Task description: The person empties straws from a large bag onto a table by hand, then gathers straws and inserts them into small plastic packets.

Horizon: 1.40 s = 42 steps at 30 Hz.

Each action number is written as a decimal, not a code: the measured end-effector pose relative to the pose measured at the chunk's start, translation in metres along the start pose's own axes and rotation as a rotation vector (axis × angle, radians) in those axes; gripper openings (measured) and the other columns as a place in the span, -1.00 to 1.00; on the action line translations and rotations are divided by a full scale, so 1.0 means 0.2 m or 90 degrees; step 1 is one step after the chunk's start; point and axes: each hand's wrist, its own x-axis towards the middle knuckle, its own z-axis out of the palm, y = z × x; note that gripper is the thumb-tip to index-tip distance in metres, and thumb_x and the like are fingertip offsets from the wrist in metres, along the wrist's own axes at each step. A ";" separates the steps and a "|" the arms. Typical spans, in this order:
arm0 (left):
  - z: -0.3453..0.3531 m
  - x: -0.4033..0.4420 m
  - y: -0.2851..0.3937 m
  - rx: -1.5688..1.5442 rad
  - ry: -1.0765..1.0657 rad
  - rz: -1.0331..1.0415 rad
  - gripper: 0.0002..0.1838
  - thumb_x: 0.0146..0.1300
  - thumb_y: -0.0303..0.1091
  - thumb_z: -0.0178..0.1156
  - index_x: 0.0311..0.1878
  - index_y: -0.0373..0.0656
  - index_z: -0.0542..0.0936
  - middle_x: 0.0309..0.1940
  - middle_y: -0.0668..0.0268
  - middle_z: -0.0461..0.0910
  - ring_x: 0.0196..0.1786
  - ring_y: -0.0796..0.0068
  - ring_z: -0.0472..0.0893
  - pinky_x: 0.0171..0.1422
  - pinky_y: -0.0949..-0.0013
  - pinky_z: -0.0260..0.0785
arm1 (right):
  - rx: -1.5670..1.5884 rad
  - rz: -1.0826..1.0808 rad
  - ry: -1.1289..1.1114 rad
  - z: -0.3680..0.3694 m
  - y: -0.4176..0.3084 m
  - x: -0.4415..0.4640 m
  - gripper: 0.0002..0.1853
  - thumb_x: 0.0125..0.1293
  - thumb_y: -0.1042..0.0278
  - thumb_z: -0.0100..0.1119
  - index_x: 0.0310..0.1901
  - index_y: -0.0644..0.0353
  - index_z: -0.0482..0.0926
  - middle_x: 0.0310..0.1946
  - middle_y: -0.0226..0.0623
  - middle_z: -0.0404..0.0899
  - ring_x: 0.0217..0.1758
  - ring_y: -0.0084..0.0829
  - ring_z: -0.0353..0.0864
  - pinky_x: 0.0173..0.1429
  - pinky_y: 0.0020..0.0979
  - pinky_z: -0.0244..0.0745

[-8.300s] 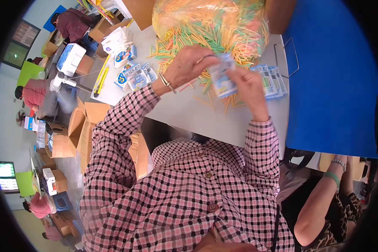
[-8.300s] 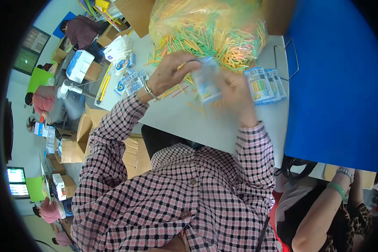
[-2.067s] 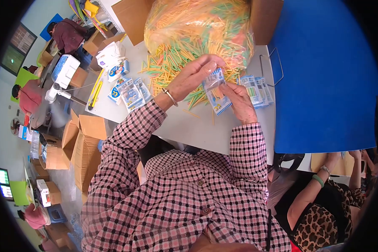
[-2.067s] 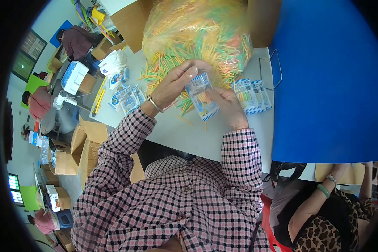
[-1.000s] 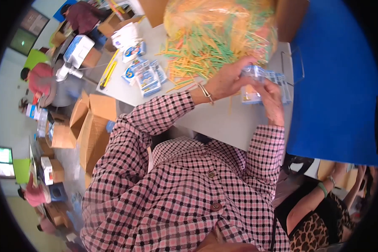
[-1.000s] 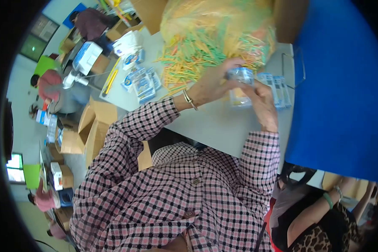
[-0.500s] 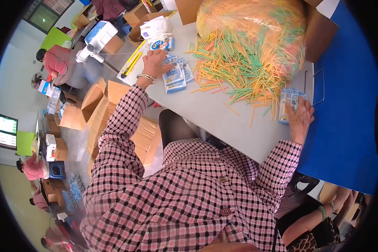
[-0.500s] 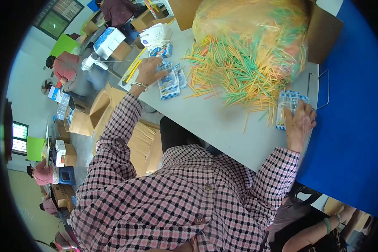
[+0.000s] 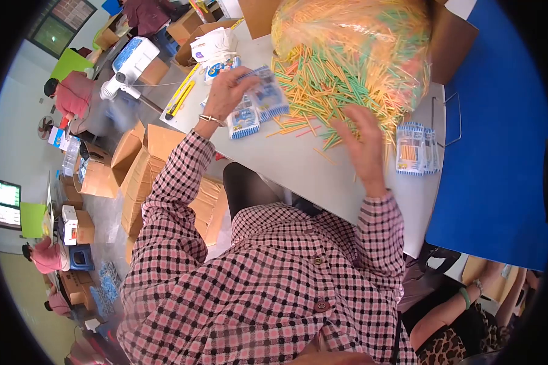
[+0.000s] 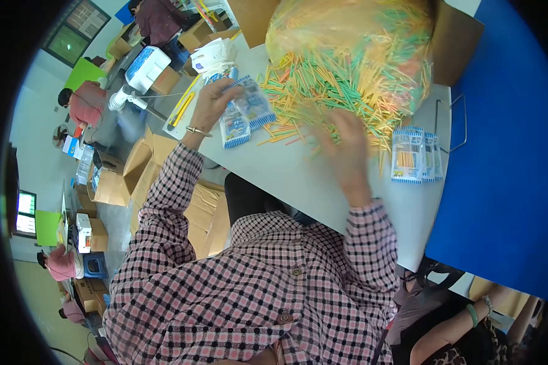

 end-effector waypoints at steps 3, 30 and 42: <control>0.10 -0.01 0.18 -0.190 -0.124 0.030 -0.81 0.22 -0.36 0.13 -0.29 -0.31 0.59 -0.46 0.35 0.60 -0.36 0.70 0.49 -0.26 0.55 0.33 | 0.102 0.047 -0.029 0.16 -0.07 0.02 -0.77 0.10 0.41 0.27 -0.23 0.34 0.53 -0.29 -0.27 0.52 -0.19 -0.44 0.47 -0.07 -0.44 0.38; 0.27 -0.02 0.35 -0.040 -0.114 0.328 -0.69 0.02 -0.32 0.32 -0.17 -0.22 0.56 -0.27 0.16 0.58 -0.16 0.21 0.53 -0.06 0.28 0.34 | 0.251 0.223 -0.175 0.03 0.04 -0.03 -0.83 0.24 0.40 0.13 -0.26 0.36 0.57 -0.57 -0.54 0.44 -0.50 -0.76 0.31 -0.43 -0.65 0.22; 0.36 -0.02 0.47 -0.060 -0.133 0.285 -0.87 0.07 -0.42 0.25 -0.33 -0.26 0.59 -0.49 0.21 0.55 -0.42 0.30 0.52 -0.32 0.35 0.34 | 0.193 0.221 -0.162 -0.11 0.02 -0.03 -0.82 0.22 0.37 0.15 -0.34 0.35 0.55 -0.62 -0.49 0.41 -0.53 -0.73 0.28 -0.46 -0.62 0.19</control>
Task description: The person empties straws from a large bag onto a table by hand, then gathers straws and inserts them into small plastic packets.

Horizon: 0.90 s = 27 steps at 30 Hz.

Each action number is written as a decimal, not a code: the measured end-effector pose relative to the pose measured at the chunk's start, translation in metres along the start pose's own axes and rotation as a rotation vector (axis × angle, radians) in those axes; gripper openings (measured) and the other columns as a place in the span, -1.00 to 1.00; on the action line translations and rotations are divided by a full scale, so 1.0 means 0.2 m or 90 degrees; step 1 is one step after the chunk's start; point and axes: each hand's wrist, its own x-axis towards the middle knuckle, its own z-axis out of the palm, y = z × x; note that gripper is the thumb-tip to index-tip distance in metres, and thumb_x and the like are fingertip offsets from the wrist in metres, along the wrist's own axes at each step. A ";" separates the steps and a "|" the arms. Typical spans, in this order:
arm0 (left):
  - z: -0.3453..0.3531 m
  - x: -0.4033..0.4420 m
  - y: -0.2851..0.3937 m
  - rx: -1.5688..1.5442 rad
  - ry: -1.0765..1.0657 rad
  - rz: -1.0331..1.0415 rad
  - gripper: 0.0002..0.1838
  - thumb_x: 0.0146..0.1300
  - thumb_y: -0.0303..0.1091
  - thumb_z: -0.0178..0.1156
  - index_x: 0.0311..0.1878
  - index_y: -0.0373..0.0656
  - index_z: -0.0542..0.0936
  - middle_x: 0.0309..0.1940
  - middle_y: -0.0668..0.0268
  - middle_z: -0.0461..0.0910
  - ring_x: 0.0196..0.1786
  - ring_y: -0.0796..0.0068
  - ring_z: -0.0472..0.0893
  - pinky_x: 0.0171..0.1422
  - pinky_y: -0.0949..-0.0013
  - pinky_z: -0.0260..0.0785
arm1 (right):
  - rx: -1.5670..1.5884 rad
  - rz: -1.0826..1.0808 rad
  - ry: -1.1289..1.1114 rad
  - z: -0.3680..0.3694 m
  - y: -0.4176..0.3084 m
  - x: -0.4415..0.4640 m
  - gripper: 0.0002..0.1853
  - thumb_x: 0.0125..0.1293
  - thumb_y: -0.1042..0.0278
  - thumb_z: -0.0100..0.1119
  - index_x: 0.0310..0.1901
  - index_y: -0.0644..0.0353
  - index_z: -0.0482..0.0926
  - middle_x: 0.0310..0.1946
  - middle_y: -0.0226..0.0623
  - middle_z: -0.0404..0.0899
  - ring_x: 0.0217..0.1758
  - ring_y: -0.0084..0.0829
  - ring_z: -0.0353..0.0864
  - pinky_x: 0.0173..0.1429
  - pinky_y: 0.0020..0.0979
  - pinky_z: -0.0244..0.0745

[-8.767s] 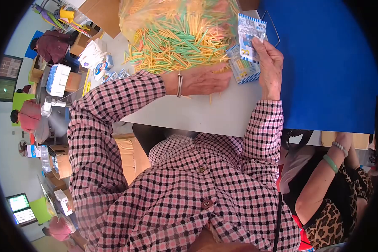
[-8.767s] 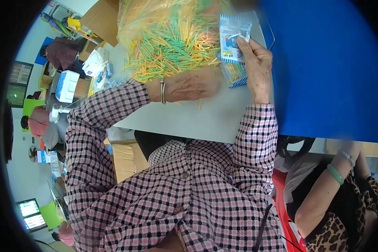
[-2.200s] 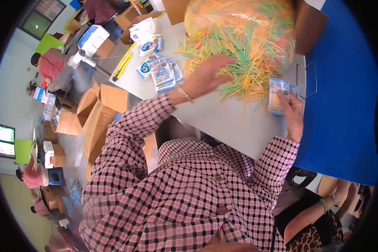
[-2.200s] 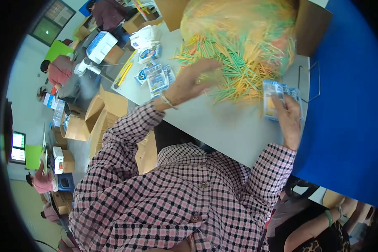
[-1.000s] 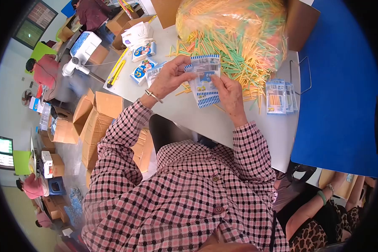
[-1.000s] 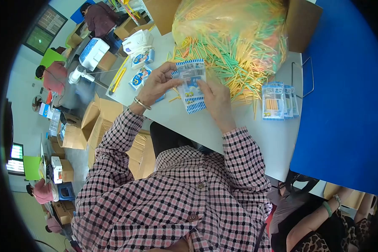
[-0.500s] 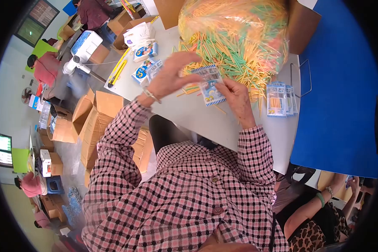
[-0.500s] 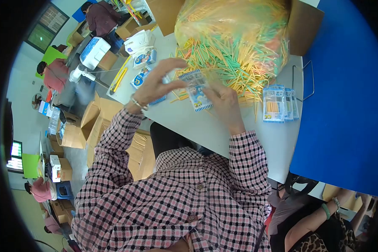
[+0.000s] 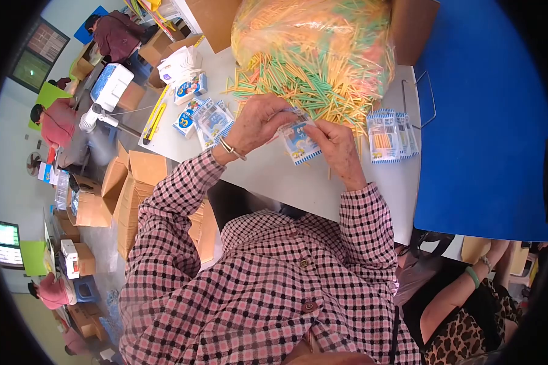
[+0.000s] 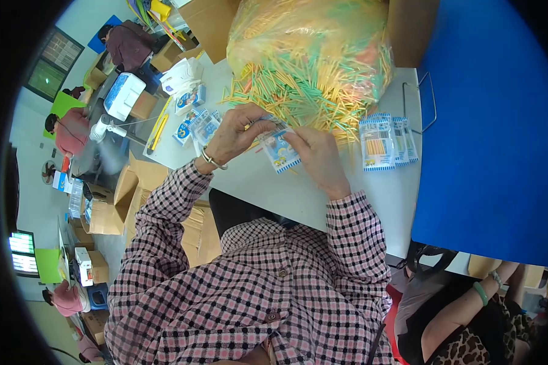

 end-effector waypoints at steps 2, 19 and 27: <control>0.01 0.00 -0.01 -0.006 -0.015 -0.015 -0.88 0.08 -0.42 0.24 -0.33 -0.27 0.59 -0.49 0.20 0.54 -0.42 0.30 0.52 -0.32 0.36 0.33 | -0.037 0.003 -0.011 -0.02 0.00 0.00 -0.82 0.22 0.37 0.15 -0.35 0.35 0.55 -0.62 -0.48 0.41 -0.54 -0.72 0.29 -0.47 -0.61 0.19; 0.07 -0.01 -0.19 -0.148 -0.023 0.016 -0.84 0.14 -0.40 0.20 -0.24 -0.27 0.56 -0.39 0.25 0.57 -0.34 0.32 0.53 -0.22 0.39 0.37 | 0.049 0.080 -0.110 -0.02 0.12 0.01 -0.79 0.29 0.38 0.07 -0.20 0.37 0.56 -0.50 -0.55 0.48 -0.45 -0.78 0.34 -0.37 -0.65 0.27; -0.10 0.19 -0.48 0.569 -0.076 0.210 -0.62 0.14 -0.33 0.16 0.06 -0.06 0.43 0.10 0.25 0.38 0.18 0.26 0.31 0.24 0.16 0.13 | 0.091 0.059 0.016 -0.09 0.16 0.02 -0.78 0.31 0.40 0.03 -0.13 0.37 0.53 -0.45 -0.55 0.48 -0.40 -0.78 0.34 -0.31 -0.67 0.30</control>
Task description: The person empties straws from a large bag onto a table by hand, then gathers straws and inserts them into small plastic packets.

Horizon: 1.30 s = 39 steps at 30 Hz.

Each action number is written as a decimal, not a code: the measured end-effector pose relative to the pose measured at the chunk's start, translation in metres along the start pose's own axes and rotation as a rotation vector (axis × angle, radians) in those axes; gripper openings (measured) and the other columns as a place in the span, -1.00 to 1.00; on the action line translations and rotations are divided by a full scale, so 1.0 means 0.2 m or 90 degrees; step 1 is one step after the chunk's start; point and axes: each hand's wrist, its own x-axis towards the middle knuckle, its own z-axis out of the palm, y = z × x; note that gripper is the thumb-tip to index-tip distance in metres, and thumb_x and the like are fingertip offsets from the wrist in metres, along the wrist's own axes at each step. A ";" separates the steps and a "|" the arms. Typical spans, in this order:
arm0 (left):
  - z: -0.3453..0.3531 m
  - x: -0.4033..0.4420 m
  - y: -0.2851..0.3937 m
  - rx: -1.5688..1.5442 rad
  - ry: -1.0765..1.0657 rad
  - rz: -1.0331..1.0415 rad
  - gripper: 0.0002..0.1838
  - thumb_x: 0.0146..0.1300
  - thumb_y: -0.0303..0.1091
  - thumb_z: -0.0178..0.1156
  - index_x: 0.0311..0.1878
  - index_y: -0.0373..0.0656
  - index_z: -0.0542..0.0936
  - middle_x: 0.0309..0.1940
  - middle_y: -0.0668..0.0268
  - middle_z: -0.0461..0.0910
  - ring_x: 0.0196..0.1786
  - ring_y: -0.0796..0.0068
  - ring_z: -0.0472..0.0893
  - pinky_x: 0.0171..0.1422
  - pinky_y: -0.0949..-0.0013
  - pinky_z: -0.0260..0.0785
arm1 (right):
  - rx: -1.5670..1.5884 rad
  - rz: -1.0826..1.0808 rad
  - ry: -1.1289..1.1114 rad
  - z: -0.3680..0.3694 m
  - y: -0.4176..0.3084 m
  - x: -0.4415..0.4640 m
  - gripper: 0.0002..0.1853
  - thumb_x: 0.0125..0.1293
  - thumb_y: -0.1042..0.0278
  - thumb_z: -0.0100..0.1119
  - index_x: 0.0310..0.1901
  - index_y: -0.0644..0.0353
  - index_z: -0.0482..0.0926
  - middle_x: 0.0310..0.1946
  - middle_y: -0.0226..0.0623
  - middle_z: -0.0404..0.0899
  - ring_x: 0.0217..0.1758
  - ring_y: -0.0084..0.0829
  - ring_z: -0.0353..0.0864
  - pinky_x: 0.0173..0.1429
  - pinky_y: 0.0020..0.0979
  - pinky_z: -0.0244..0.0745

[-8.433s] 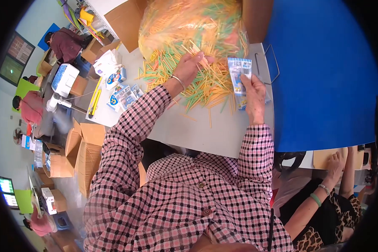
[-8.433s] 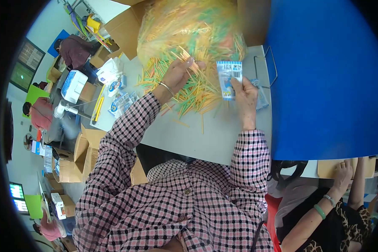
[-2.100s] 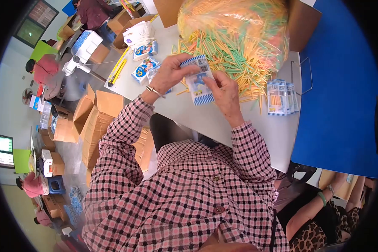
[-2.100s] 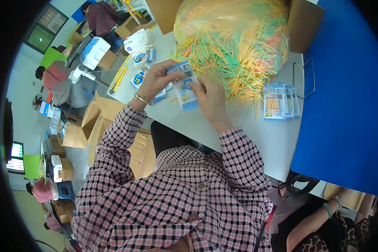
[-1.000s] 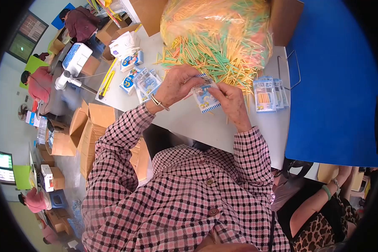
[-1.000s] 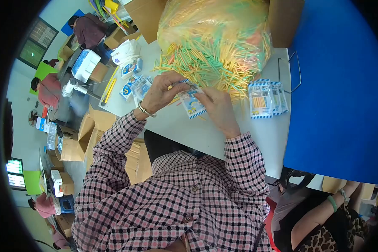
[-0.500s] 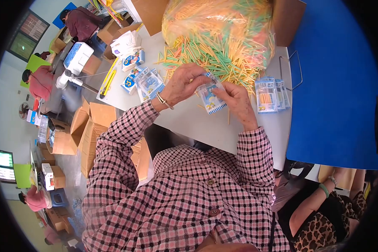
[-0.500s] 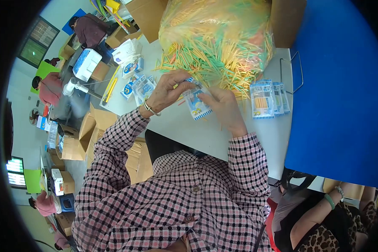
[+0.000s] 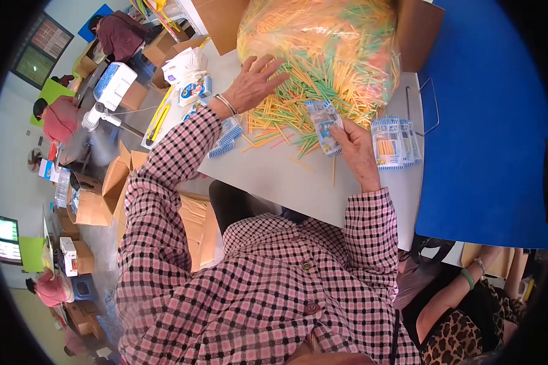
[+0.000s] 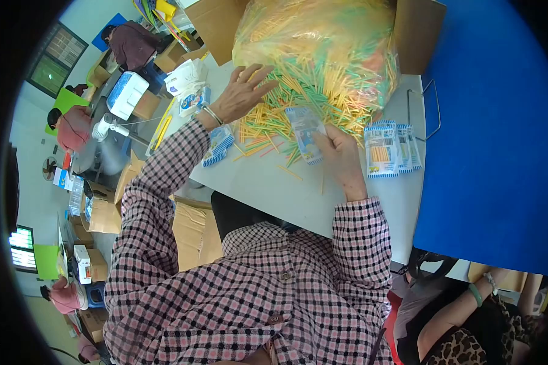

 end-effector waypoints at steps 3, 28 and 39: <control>0.09 0.03 -0.03 0.052 -0.028 0.081 -0.52 0.10 -0.34 0.12 0.14 -0.06 0.35 0.23 0.23 0.20 0.27 0.19 0.19 0.27 0.04 0.04 | 0.017 0.024 0.011 0.01 0.02 0.00 -0.78 0.31 0.41 0.02 -0.12 0.36 0.53 -0.42 -0.55 0.49 -0.38 -0.79 0.36 -0.29 -0.68 0.32; 0.19 0.00 0.05 -0.243 0.132 -0.052 -0.68 0.03 -0.57 0.12 -0.08 -0.24 0.42 -0.02 0.13 0.41 0.11 0.12 0.36 0.16 0.19 0.20 | 0.127 0.048 0.050 0.02 0.00 0.01 -0.73 0.29 0.32 0.08 -0.10 0.34 0.56 -0.35 -0.46 0.58 -0.35 -0.75 0.46 -0.25 -0.66 0.38; 0.11 -0.01 0.07 -0.582 0.002 -0.417 -0.80 0.23 -0.31 0.10 -0.32 -0.28 0.43 -0.52 0.22 0.52 -0.49 0.41 0.45 -0.41 0.36 0.26 | 0.151 0.083 0.039 0.03 -0.02 0.01 -0.72 0.26 0.30 0.12 -0.10 0.34 0.56 -0.35 -0.43 0.60 -0.35 -0.74 0.49 -0.25 -0.67 0.40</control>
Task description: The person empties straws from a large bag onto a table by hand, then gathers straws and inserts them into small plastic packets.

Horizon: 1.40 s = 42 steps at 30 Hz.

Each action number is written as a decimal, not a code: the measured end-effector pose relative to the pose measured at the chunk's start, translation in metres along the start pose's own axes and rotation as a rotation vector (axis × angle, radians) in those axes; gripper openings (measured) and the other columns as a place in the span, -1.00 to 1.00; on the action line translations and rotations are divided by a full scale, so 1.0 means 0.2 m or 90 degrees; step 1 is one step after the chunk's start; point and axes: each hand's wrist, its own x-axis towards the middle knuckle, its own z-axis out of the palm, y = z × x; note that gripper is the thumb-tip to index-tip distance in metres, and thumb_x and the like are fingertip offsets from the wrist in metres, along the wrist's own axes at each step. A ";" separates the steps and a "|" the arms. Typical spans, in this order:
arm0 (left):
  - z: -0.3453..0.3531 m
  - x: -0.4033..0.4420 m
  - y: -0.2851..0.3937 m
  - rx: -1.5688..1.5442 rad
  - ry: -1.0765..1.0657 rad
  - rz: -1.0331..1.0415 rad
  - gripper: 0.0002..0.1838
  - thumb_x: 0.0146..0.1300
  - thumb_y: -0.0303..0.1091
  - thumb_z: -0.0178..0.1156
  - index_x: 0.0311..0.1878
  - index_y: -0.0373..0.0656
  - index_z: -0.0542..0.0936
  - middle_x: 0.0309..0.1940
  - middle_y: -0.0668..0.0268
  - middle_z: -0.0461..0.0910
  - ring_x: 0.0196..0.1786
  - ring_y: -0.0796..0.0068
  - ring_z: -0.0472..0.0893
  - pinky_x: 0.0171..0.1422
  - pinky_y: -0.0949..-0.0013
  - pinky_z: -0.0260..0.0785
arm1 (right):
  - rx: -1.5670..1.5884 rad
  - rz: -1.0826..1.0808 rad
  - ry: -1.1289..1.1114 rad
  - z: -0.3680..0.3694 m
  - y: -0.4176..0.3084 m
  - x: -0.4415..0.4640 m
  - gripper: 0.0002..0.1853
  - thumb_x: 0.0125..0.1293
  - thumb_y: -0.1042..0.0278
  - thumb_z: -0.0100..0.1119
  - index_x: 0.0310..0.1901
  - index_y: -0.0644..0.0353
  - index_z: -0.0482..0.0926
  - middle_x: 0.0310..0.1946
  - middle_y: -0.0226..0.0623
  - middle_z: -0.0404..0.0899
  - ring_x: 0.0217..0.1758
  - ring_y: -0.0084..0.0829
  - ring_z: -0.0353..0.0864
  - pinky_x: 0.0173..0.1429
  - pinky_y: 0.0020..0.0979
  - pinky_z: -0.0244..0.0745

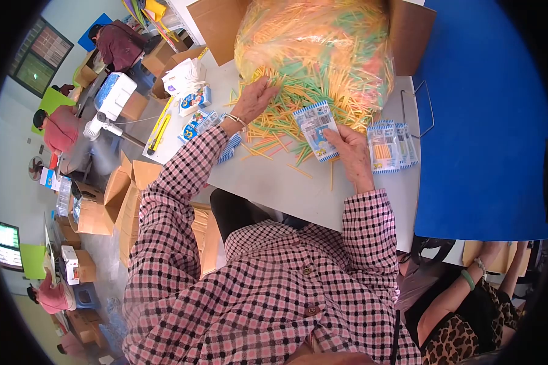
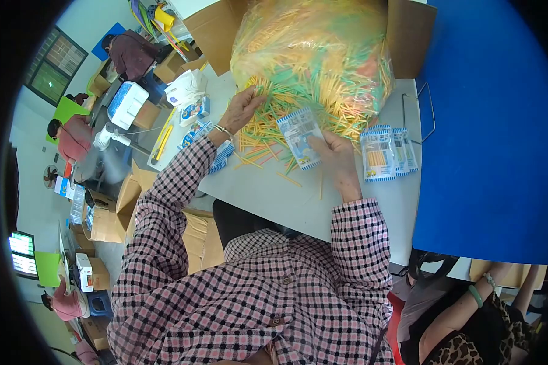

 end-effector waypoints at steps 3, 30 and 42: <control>0.02 0.02 -0.03 -0.125 -0.003 -0.008 -0.80 0.25 -0.31 0.08 -0.33 -0.28 0.46 -0.49 0.27 0.54 -0.47 0.50 0.45 -0.39 0.39 0.27 | 0.023 0.016 -0.001 0.00 -0.01 0.00 -0.71 0.26 0.30 0.13 -0.09 0.34 0.56 -0.35 -0.42 0.60 -0.36 -0.73 0.50 -0.26 -0.68 0.40; 0.01 -0.11 0.52 -0.669 -0.107 -0.109 -0.69 0.34 -0.20 -0.02 -0.12 -0.28 0.48 -0.18 0.20 0.58 -0.11 0.41 0.57 0.03 0.38 0.38 | 0.009 0.018 -0.071 -0.04 0.00 -0.01 -0.76 0.26 0.28 0.13 -0.22 0.30 0.61 -0.41 -0.48 0.58 -0.37 -0.75 0.46 -0.24 -0.68 0.33; 0.03 -0.18 0.57 -0.507 -0.167 -0.012 -0.65 0.35 -0.18 -0.07 -0.17 -0.29 0.55 -0.23 0.30 0.57 -0.10 0.53 0.50 0.09 0.43 0.30 | 0.019 0.086 -0.094 0.00 -0.08 -0.06 -0.79 0.24 0.33 0.15 -0.21 0.30 0.63 -0.41 -0.47 0.60 -0.37 -0.73 0.48 -0.23 -0.67 0.36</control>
